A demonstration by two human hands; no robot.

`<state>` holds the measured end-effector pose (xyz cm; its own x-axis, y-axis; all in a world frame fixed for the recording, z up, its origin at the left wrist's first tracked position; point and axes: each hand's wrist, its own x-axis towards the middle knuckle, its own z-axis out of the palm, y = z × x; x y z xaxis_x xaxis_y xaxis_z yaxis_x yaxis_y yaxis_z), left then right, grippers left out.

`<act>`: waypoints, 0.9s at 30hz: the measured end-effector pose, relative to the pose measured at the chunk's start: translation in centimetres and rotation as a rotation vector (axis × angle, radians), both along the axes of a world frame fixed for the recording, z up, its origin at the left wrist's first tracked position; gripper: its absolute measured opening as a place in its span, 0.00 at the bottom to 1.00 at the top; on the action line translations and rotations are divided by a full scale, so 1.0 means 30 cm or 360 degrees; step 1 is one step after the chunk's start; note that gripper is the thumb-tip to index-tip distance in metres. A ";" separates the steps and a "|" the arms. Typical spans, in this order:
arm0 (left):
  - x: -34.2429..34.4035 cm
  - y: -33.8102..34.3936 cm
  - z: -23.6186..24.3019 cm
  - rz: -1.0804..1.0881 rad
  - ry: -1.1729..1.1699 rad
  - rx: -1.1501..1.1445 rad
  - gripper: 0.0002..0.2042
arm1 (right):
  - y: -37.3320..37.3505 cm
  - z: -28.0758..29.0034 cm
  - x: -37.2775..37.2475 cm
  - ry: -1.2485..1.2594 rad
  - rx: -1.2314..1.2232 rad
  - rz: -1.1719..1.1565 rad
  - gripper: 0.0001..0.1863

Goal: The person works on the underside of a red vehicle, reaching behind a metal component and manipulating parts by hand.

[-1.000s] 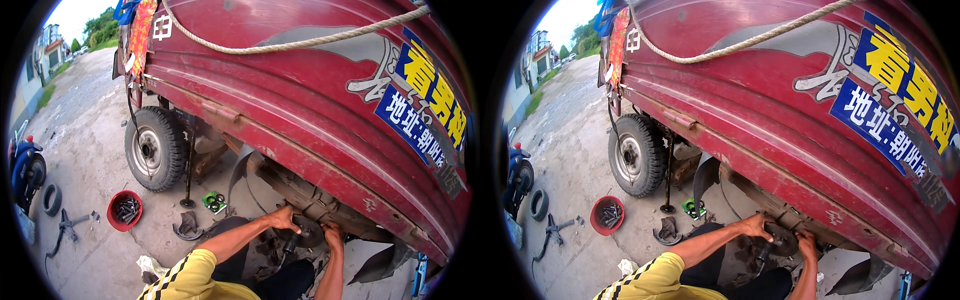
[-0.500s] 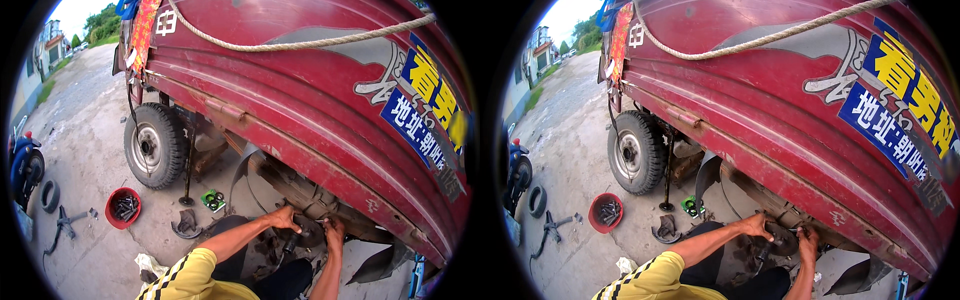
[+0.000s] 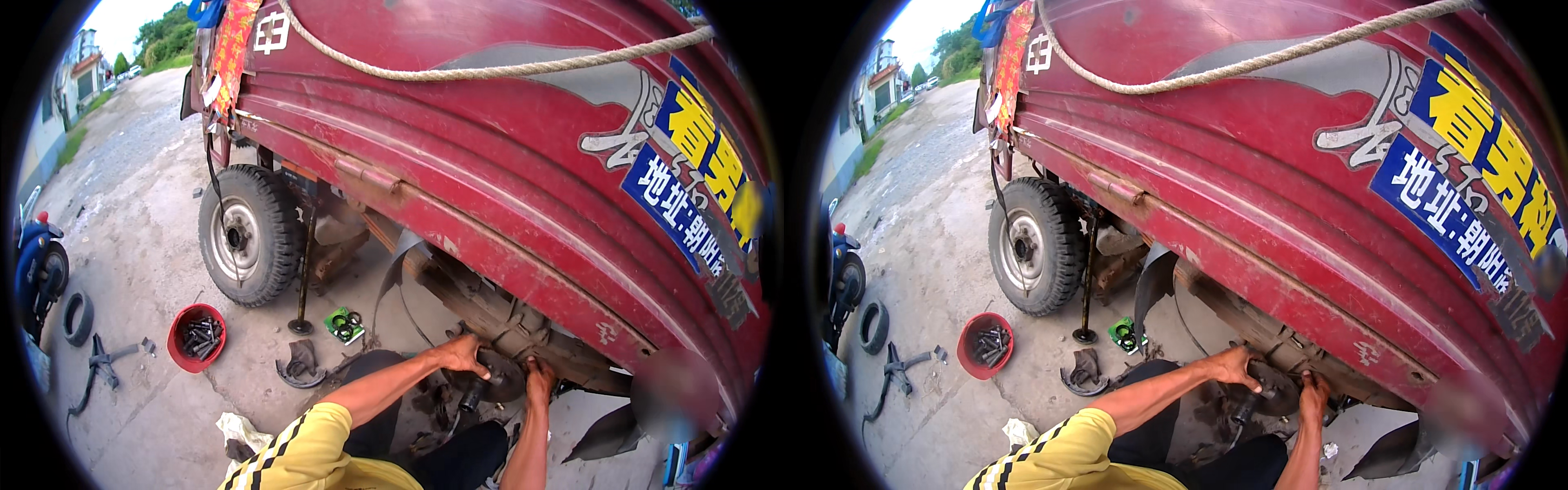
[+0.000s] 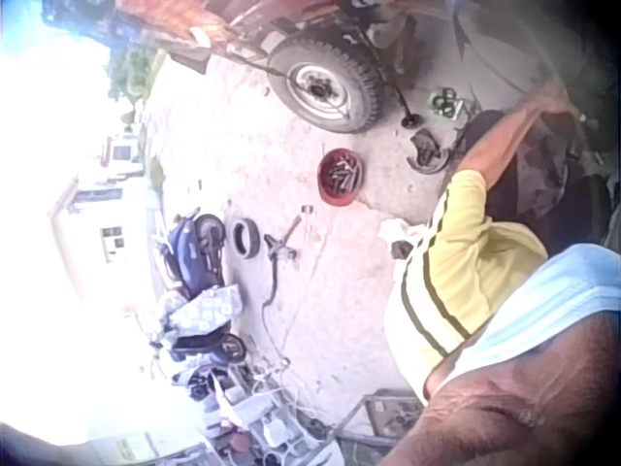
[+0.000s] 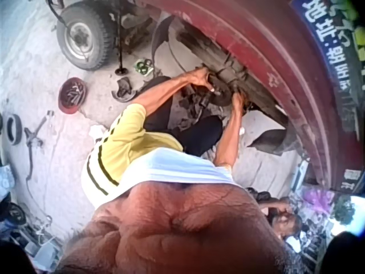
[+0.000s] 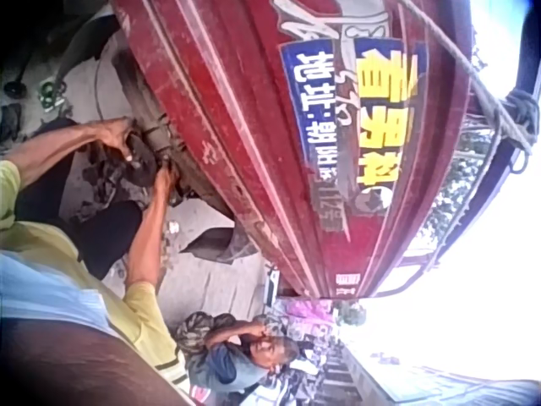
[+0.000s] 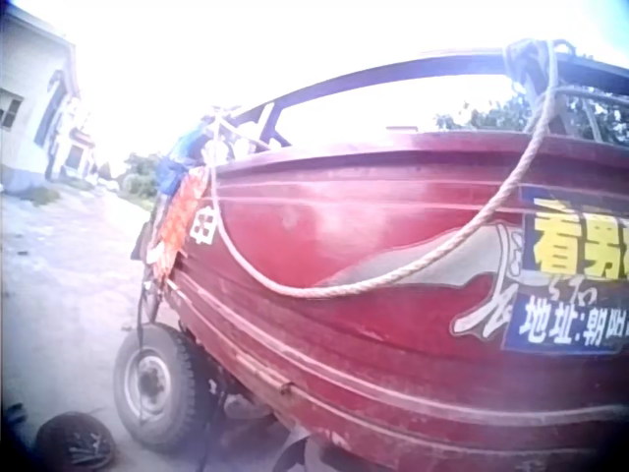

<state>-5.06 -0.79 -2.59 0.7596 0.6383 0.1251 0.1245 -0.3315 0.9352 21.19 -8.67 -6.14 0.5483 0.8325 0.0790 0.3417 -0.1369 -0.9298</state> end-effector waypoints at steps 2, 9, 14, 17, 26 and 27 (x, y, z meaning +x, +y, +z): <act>0.015 0.014 -0.013 0.0007 0.0108 0.0060 0.38 | 0.002 -0.011 0.013 -0.0096 0.0052 0.0020 0.17; 0.037 0.093 -0.104 -0.0001 0.0381 0.0076 0.35 | 0.027 -0.034 0.047 -0.0294 -0.0498 0.0092 0.33; 0.024 0.064 -0.052 0.0052 0.0124 -0.0130 0.48 | 0.039 0.000 0.004 -0.0359 -0.0194 0.0095 0.25; 0.031 0.061 -0.043 0.0035 0.0177 -0.0165 0.40 | 0.020 0.187 -0.121 -0.0408 -0.0225 0.0043 0.16; 0.032 0.045 0.019 -0.0078 0.0088 -0.0255 0.35 | 0.016 0.187 -0.202 0.0062 0.0275 0.0056 0.10; 0.033 0.047 0.014 -0.0099 0.0083 -0.0274 0.36 | 0.022 0.178 -0.204 0.0230 0.0358 0.0099 0.09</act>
